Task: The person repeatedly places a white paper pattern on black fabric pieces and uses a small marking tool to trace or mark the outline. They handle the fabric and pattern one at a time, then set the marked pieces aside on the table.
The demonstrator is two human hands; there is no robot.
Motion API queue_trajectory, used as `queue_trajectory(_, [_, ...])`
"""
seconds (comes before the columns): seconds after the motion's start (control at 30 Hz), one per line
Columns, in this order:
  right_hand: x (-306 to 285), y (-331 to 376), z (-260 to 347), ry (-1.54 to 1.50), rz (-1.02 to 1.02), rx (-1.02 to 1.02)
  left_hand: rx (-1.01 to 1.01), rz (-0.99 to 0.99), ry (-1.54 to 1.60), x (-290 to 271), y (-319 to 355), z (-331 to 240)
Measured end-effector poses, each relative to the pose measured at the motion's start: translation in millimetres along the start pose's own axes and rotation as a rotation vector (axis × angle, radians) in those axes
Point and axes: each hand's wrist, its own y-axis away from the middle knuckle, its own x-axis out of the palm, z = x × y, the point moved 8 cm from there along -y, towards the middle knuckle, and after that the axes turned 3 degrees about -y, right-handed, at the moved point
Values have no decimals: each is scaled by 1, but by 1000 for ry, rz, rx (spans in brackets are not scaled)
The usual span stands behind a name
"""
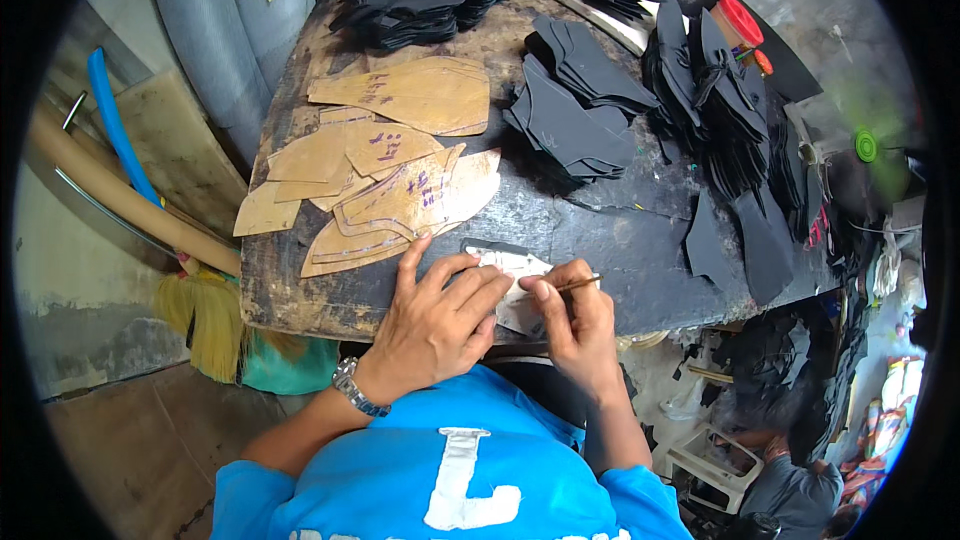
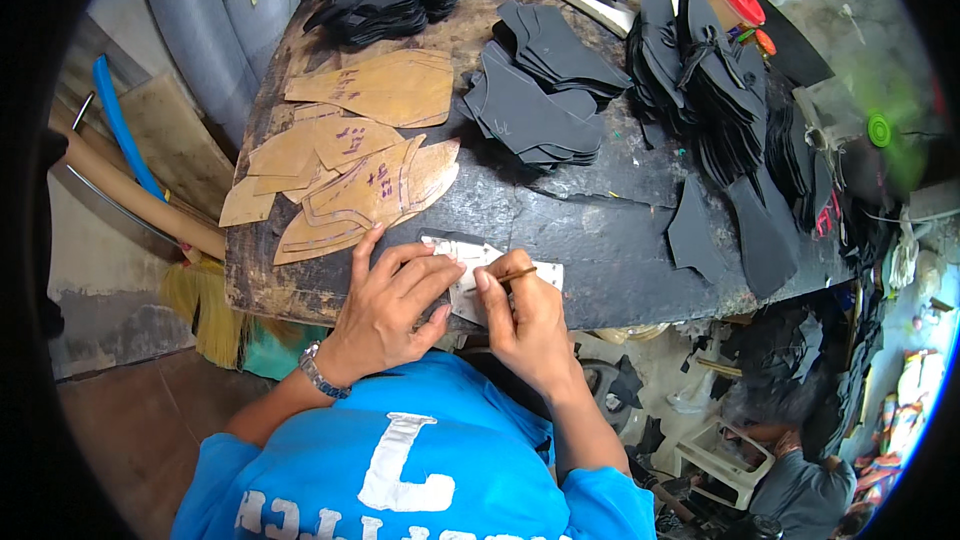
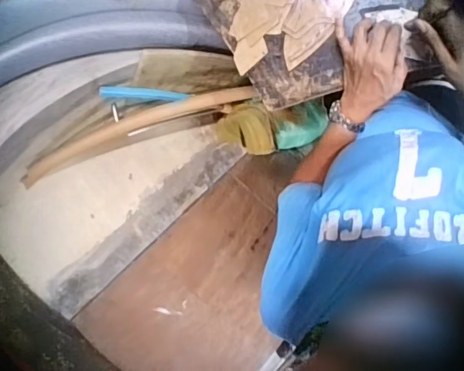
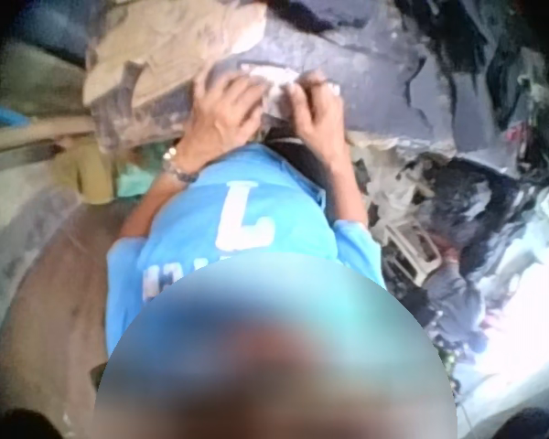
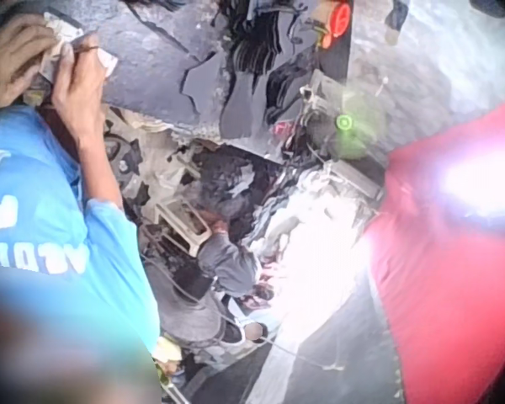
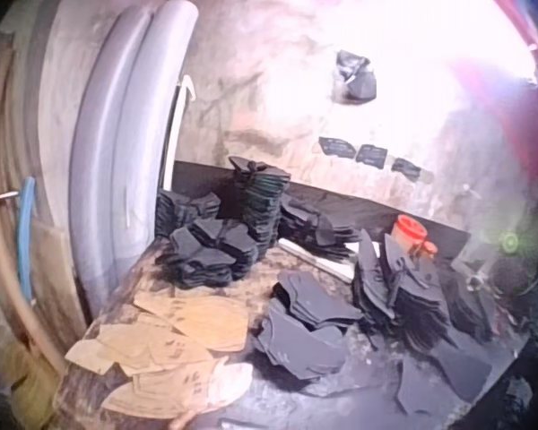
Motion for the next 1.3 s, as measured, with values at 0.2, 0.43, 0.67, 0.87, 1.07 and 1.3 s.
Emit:
queue_trajectory(0.2, [10,10,1,-20,81,-66,-42,-43,81,-2,-4,5])
queue_trajectory(0.43, [13,11,5,6,107,-180,3,-54,32,-1,-3,4])
queue_trajectory(0.67, [20,4,9,124,55,-180,39,-77,-30,3,1,3])
queue_trajectory(0.87, [12,-10,0,20,79,-54,75,-91,-72,4,2,0])
queue_trajectory(1.07, [31,-19,18,181,114,-337,67,-95,-72,2,3,2])
queue_trajectory(1.3, [21,-36,9,12,65,-131,67,-159,-65,-1,1,0])
